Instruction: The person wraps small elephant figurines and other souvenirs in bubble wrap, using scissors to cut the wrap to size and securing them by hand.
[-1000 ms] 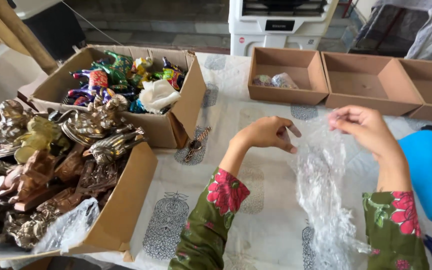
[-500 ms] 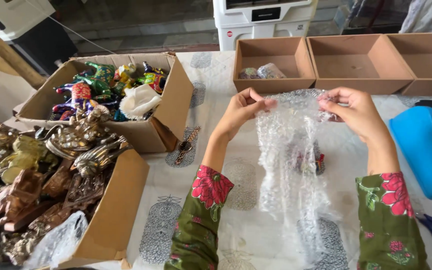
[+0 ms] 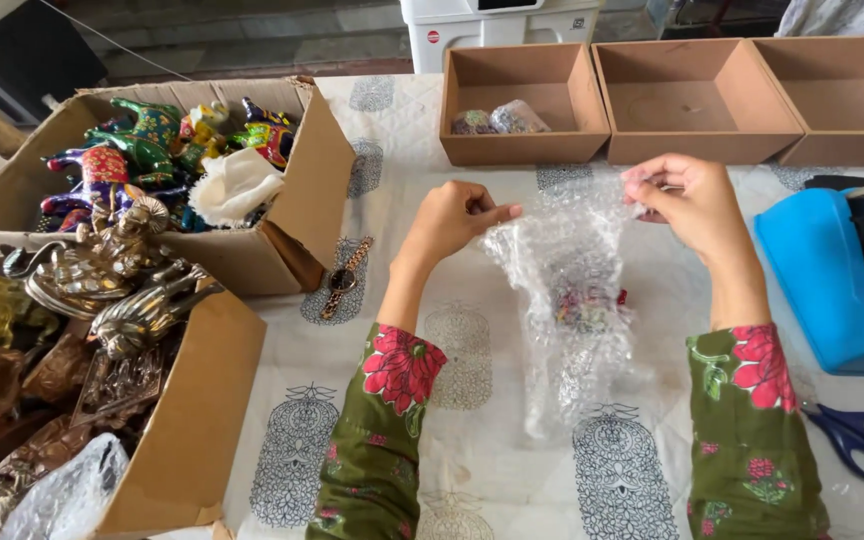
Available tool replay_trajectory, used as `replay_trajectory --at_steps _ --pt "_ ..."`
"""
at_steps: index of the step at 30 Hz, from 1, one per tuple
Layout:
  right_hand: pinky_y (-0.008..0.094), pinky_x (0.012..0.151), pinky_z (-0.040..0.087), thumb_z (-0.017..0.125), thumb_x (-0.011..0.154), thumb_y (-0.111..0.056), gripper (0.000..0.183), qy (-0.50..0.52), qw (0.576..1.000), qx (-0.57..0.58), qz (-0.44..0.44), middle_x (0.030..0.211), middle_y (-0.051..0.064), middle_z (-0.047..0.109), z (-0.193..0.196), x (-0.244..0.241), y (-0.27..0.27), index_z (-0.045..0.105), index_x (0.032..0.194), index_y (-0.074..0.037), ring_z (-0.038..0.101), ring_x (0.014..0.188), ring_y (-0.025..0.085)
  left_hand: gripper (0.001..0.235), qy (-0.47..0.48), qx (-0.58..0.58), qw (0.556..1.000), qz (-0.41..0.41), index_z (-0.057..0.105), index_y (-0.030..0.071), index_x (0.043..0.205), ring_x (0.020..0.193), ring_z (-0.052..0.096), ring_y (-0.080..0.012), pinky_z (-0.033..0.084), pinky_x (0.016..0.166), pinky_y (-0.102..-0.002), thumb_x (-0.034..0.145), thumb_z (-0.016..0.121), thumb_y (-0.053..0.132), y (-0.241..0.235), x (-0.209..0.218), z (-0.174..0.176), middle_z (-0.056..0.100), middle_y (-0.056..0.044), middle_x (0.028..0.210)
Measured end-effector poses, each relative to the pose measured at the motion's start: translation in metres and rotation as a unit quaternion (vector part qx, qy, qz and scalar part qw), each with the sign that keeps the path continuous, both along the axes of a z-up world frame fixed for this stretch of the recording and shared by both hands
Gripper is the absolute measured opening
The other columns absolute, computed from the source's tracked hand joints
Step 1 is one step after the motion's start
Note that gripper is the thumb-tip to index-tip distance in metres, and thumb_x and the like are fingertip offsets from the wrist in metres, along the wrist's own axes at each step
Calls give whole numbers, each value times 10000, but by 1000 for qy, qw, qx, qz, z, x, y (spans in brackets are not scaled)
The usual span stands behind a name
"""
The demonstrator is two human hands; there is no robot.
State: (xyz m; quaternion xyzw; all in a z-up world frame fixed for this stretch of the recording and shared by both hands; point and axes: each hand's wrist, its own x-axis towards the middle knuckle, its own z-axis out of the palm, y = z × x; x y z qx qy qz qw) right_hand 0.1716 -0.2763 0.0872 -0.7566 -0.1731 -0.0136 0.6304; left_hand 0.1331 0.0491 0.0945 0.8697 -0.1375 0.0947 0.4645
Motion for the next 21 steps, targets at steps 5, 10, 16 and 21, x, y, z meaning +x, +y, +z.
replay_trajectory --at_steps 5,10,16,21 --pt "267 712 574 691 1013 -84 120 -10 997 3 -70 1020 63 734 -4 1 3 701 1118 -26 701 887 113 436 70 -83 991 -74 686 56 866 692 565 -71 470 649 -250 930 775 478 0 2 2 654 15 753" --pt "249 714 585 634 984 -12 169 -9 999 8 -48 1089 36 743 -12 8 -9 682 1145 -33 705 942 87 289 120 -370 895 -219 610 134 1050 891 625 -22 530 822 -216 994 684 408 -10 -4 17 677 76 952" --pt "311 760 611 646 1038 -8 144 -24 996 41 -72 1126 59 726 10 -5 -28 662 1180 -24 693 958 121 287 83 -293 934 -185 645 122 1127 682 467 4 379 599 -203 1039 623 394 4 -6 19 651 67 866" --pt "355 814 619 646 1065 -28 128 -14 998 30 -59 1149 72 714 14 -9 -34 658 1191 -8 688 1005 134 310 27 -99 988 -118 702 102 1066 631 505 -20 402 537 -219 1001 647 400 17 -11 24 701 48 790"
